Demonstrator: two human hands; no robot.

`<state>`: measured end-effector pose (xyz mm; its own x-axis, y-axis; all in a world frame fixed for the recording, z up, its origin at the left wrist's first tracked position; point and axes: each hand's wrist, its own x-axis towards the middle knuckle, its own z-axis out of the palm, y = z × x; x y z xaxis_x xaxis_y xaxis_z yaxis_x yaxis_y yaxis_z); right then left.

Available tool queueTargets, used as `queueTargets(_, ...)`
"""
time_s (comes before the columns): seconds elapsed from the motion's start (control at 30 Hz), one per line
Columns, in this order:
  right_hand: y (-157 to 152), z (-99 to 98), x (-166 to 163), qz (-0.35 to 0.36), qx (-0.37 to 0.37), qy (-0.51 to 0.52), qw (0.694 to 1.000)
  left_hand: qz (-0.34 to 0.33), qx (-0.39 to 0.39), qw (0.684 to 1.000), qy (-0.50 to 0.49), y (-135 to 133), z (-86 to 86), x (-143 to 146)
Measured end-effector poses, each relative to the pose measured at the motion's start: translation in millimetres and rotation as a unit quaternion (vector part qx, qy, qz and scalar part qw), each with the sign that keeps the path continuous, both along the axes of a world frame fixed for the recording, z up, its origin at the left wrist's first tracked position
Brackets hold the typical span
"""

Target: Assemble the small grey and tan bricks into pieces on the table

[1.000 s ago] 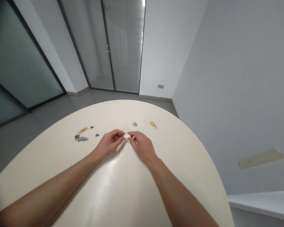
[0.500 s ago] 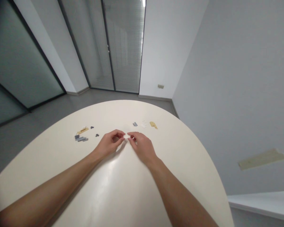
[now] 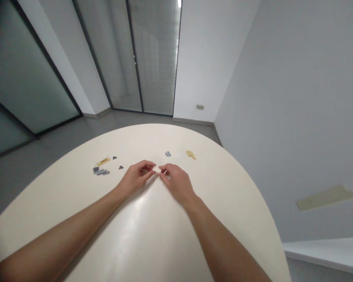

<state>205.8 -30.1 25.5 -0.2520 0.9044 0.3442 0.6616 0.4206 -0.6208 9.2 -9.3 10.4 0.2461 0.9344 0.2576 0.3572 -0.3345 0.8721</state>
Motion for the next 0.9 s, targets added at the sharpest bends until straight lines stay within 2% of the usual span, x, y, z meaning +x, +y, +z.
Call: queueTargets(0.9,-0.4,0.6,-0.9,-0.010,0.001,0.007,1.000,0.003,0.011,1.000,-0.005,-0.7,0.7,0.3)
